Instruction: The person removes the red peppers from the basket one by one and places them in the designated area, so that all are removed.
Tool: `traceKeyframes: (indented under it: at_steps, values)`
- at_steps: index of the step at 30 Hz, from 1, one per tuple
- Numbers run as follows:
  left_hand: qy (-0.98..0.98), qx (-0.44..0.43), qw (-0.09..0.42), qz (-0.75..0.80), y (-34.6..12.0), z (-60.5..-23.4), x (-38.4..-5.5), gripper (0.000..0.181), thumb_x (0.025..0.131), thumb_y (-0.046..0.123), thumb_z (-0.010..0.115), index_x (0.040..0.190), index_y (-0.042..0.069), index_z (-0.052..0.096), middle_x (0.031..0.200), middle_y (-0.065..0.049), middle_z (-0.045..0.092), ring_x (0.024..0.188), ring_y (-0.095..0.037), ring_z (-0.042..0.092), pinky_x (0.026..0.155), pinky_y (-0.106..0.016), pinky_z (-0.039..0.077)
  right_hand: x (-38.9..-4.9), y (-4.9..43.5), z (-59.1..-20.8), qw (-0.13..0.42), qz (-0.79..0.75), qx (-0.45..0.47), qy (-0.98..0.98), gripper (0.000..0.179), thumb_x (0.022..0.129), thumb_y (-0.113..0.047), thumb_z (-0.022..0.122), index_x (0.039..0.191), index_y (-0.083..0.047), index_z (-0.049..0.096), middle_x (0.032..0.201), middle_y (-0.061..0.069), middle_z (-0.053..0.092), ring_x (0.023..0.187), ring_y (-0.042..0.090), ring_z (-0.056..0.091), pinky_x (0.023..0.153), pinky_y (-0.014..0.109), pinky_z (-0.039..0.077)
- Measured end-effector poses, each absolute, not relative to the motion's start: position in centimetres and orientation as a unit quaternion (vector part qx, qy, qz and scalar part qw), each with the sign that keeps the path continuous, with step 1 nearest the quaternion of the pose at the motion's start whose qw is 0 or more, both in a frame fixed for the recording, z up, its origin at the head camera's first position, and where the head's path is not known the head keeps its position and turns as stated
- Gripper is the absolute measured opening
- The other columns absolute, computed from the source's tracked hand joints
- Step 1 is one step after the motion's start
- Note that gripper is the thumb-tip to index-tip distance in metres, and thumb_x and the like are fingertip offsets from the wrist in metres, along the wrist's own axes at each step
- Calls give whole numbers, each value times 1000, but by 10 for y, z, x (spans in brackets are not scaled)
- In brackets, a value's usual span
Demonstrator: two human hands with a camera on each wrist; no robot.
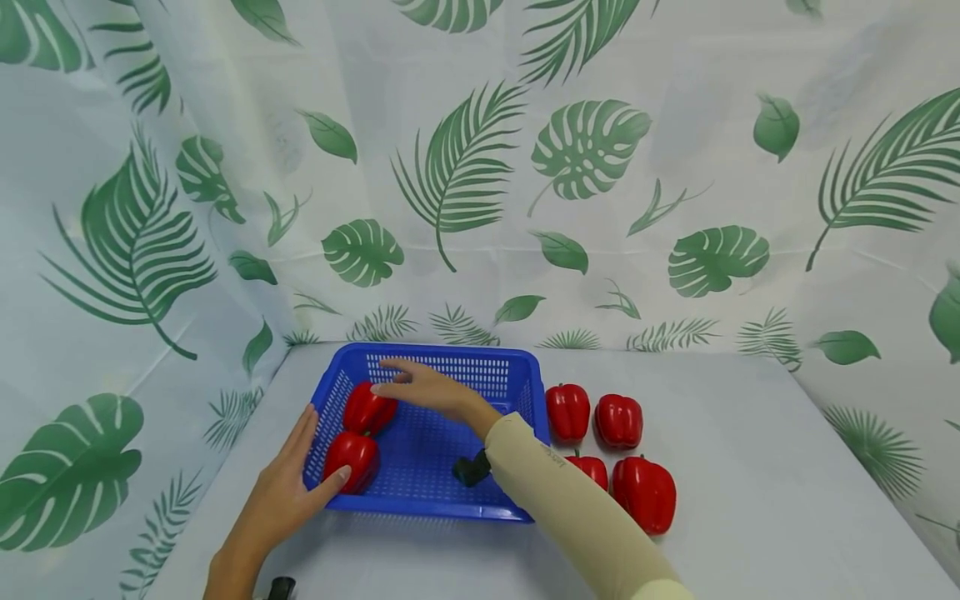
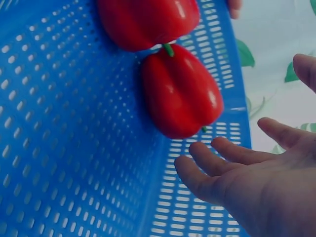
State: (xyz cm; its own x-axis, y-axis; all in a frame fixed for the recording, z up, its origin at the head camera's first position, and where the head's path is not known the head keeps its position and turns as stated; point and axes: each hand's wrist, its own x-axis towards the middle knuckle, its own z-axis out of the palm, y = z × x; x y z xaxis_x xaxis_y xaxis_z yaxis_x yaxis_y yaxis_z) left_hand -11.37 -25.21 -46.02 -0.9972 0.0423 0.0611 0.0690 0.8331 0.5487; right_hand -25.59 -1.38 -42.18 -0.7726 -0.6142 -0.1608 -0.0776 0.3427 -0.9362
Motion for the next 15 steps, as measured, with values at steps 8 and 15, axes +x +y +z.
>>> traceKeyframes:
  at_steps: [8,15]
  values:
    - [-956,-33,29,-289,-253,-458,-113,110,95,61,69,169,-2,17,176,-24,15,155,-55,24,109,-75,35,-259,-27,-433,260,-520,-215,785,72,102,-40,67,164,-12,44,162,19,47,148,39,45,117,62,41]
    - [-956,-27,24,-292,-252,-458,-113,111,95,62,69,170,-2,17,176,-24,15,155,-55,24,110,-74,34,-261,-33,-441,256,-523,-208,786,67,102,-38,68,161,-12,50,160,17,50,146,40,48,117,62,41]
